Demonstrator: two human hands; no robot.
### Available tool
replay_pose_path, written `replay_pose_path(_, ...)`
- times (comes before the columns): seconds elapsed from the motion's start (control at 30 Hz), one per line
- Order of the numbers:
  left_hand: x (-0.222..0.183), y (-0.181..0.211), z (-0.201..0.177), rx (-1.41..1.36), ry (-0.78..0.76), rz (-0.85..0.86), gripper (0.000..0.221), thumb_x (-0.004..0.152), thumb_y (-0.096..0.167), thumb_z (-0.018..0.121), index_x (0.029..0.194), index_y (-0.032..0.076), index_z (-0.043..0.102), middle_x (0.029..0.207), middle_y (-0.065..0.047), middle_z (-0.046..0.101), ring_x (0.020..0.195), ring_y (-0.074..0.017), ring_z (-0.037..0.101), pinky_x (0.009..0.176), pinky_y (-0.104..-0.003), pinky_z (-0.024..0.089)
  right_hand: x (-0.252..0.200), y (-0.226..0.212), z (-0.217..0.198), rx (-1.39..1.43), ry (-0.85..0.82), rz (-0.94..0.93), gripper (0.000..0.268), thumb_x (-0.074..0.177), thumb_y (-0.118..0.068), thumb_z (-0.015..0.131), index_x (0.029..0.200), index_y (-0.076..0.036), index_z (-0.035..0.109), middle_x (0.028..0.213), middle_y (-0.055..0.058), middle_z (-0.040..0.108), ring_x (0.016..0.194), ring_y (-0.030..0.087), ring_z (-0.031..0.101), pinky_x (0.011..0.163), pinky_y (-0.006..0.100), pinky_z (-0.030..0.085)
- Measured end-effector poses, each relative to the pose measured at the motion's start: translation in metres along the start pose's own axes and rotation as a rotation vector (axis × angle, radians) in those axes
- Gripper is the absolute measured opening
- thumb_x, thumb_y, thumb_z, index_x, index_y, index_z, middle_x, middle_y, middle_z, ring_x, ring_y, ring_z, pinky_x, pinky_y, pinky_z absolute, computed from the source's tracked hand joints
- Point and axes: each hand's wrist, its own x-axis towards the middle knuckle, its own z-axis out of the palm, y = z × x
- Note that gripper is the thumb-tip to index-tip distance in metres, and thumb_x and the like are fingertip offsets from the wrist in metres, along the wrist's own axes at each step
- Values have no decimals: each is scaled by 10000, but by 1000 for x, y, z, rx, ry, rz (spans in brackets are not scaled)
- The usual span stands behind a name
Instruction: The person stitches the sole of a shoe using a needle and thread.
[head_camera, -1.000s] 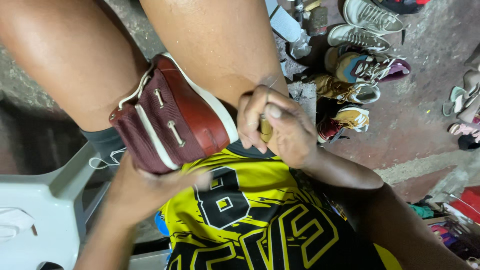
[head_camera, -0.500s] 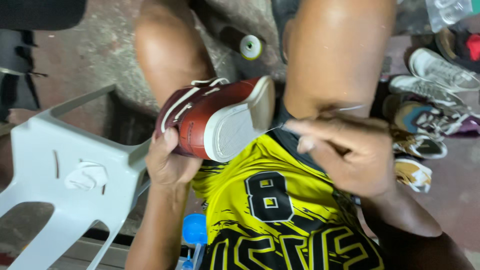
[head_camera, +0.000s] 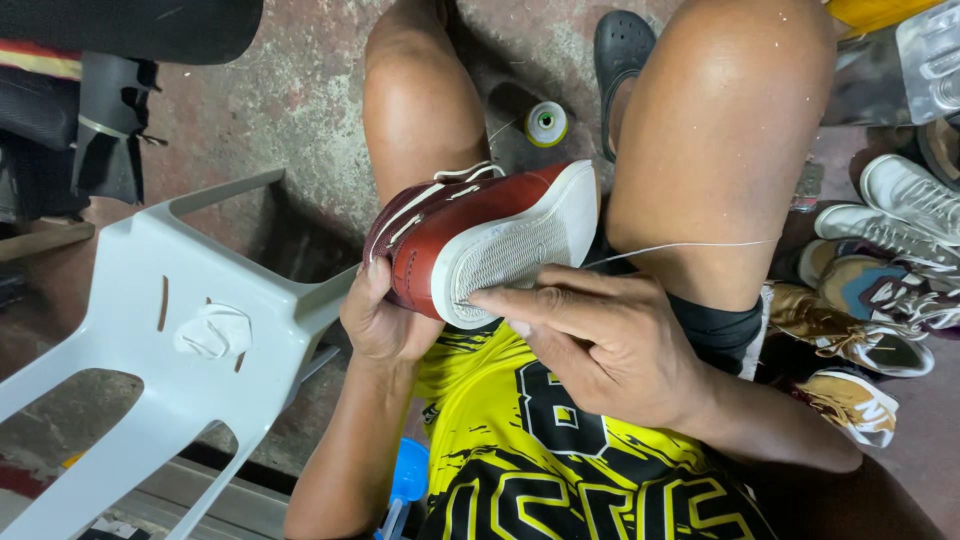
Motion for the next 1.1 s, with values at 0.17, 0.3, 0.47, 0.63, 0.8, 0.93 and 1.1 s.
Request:
replay_pose_path(0.17, 0, -3, -2, 28, -7, 13, 677, 976, 271, 748, 1508, -53, 481, 1473, -199, 592, 1347, -313, 567, 1260, -497, 392, -3, 1, -4, -18, 2, 16, 326, 955, 21, 657, 1270, -55, 693, 888, 102, 698, 714, 171, 683, 640, 297, 557)
replay_pose_path(0.3, 1, -8, -2, 58, 12, 22, 679, 961, 239, 770, 1512, -43, 491, 1431, -190, 599, 1329, -308, 580, 1250, -502, 401, -8, 1, -10, -71, -13, 47, 345, 939, 17, 662, 1271, -72, 695, 901, 100, 696, 708, 187, 679, 632, 304, 552)
replay_pose_path(0.47, -2, -16, 2, 184, 60, 54, 715, 916, 200, 815, 1515, -11, 488, 1457, -153, 596, 1383, -293, 572, 1243, -483, 410, -20, -3, -25, -306, -62, 95, 410, 873, -15, 698, 1273, -107, 711, 813, 78, 642, 590, 206, 620, 533, 346, 512)
replay_pose_path(0.63, -6, -29, -5, 579, 115, -82, 699, 863, 252, 866, 1432, -5, 553, 1329, -84, 676, 1203, -203, 651, 1091, -389, 517, -41, 10, -46, -513, -103, 141, 437, 849, -56, 697, 1282, -118, 708, 880, 63, 670, 568, 212, 636, 489, 352, 535)
replay_pose_path(0.8, -5, -32, 5, 1041, -61, -232, 555, 750, 192, 933, 1215, 10, 690, 1171, -35, 733, 1047, -130, 691, 965, -320, 574, -57, 35, -59, -533, -118, 95, 409, 905, -66, 715, 1305, -152, 710, 897, 27, 669, 626, 178, 663, 572, 327, 577)
replay_pose_path(0.93, 8, -22, 27, 1138, -69, -323, 522, 706, 205, 923, 1146, 41, 696, 1096, -29, 743, 977, -131, 707, 886, -309, 588, -54, 43, -62, -530, -173, -20, 436, 874, -54, 723, 1301, -148, 712, 1005, 31, 723, 679, 133, 689, 578, 281, 592)
replay_pose_path(1.1, 27, -11, 42, 1437, -295, -273, 426, 732, 303, 907, 1047, 70, 738, 984, -53, 769, 892, -184, 745, 816, -344, 588, -48, 48, -56, -594, -176, -95, 397, 888, -71, 733, 1281, -114, 700, 1005, 24, 704, 757, 146, 709, 672, 294, 614)
